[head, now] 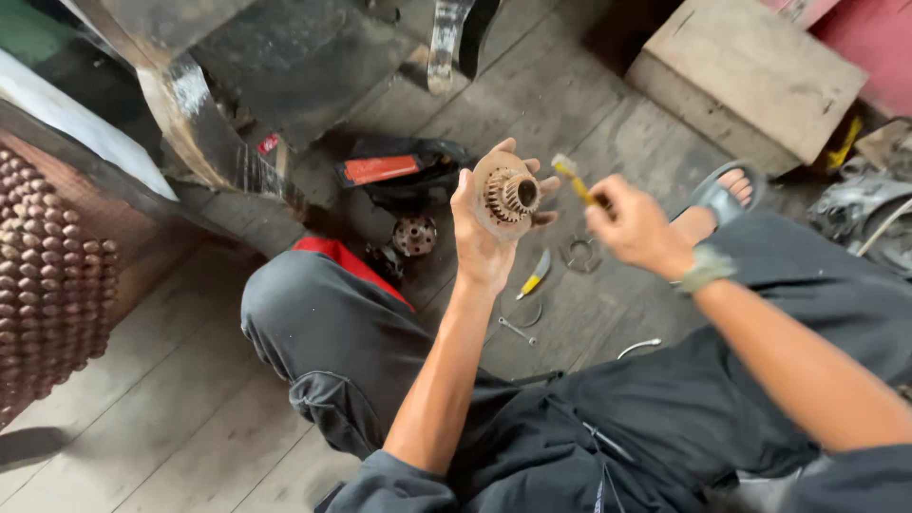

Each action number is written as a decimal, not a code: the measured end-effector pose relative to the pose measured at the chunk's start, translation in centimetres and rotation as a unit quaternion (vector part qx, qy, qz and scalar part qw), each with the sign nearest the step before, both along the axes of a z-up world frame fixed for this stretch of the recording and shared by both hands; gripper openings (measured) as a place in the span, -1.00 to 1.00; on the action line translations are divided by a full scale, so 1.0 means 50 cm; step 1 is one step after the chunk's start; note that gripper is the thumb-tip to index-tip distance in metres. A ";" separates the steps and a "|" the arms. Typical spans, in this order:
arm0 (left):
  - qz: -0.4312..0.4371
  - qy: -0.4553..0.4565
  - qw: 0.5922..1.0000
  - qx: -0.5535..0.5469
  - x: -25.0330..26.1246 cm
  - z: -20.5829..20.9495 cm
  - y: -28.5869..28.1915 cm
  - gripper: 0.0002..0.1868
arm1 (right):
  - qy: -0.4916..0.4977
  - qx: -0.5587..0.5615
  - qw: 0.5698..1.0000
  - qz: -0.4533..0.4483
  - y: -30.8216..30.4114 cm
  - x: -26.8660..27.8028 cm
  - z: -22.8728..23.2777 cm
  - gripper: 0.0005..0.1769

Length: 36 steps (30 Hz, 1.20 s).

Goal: The person scrapes rust and debris from a clutch gear assembly using a utility knife and a wire brush. They then clean the interior of a clutch housing with the wire brush and handle various metal clutch plates.

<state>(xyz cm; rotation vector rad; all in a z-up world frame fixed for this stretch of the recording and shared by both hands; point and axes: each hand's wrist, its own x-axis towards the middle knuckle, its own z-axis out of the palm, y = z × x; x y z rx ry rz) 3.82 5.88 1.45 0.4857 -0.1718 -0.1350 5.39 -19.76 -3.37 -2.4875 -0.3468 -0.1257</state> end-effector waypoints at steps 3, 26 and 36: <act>-0.009 -0.001 1.000 0.014 0.011 0.032 -0.001 -0.19 | -0.127 -0.063 0.988 0.065 -0.009 0.009 0.219 -0.81; -0.038 0.007 0.979 0.198 0.114 0.045 -0.074 -0.24 | -0.338 -0.231 0.907 0.094 0.026 0.060 0.253 -0.78; 0.012 0.043 0.964 0.264 0.119 0.038 -0.063 -0.23 | -0.331 -0.204 0.914 0.117 0.024 0.090 0.214 -0.72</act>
